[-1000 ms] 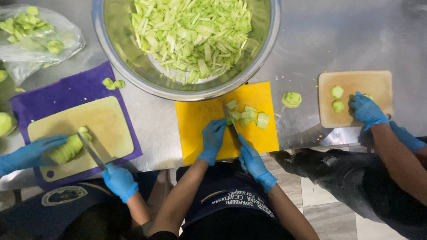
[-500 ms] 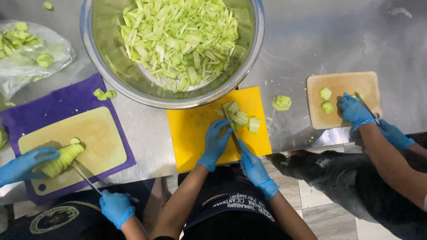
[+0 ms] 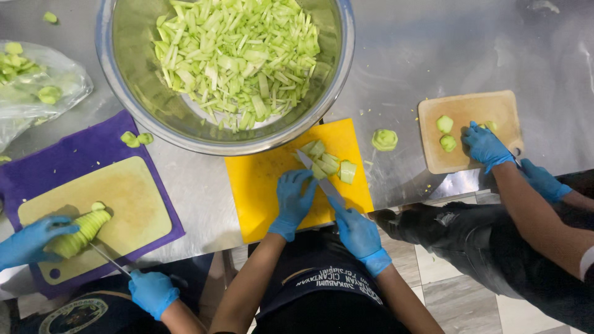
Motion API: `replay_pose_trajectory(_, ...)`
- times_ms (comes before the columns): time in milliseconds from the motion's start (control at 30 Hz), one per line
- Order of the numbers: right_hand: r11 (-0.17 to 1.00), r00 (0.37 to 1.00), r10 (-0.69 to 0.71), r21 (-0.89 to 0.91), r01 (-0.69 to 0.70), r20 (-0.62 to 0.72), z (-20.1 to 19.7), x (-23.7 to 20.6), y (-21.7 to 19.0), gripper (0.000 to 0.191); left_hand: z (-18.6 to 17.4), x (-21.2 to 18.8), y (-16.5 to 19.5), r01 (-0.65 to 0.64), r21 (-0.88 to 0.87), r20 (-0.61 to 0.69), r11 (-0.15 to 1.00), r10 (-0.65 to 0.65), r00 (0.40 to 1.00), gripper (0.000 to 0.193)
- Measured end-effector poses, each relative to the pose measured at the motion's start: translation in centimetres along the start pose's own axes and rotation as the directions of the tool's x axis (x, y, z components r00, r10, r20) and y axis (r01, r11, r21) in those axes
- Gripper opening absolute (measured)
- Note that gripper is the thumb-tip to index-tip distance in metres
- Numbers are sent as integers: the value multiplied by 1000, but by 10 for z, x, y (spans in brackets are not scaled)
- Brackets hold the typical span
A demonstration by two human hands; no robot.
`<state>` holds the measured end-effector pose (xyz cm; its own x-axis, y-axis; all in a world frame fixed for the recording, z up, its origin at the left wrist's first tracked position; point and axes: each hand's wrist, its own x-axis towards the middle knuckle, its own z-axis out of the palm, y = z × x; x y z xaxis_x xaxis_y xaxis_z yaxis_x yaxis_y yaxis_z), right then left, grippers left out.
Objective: The person slices and dices chayote squash on a yellow cutting board using a knife. Sliced pieces are transferred into a large metal bowl. Two other people are also chopping vegetables on adjacent boards.
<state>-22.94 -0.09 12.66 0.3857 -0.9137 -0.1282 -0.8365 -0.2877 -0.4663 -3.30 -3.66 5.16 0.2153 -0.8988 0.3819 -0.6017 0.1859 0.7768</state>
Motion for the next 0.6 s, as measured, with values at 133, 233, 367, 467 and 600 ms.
replay_pose_trajectory(133, 993, 999, -30, -113, 26, -32, -12, 1, -8, 58, -4, 6, 9, -97, 160, 103, 982, 81, 991, 18)
replay_pose_trajectory(233, 973, 999, -45, -227, 45, 4, -17, 1, -10, 56, -3, 15, 5, -179, 249, 178, 952, 136, 975, 14)
replay_pose_trajectory(367, 979, 999, -31, -199, 33, 11, -14, -2, -11, 54, 4, 34, 3, -231, 266, 264, 936, 160, 951, 11)
replay_pose_trajectory(467, 987, 999, -34, -158, 33, -7, -11, -2, -7, 55, -3, 40, 10, -211, 202, 145, 956, 183, 972, 12)
replay_pose_trajectory(600, 985, 999, -45, -165, 40, -29, -11, 0, -2, 56, -28, 42, 12, -276, 251, 327, 928, 188, 926, 11)
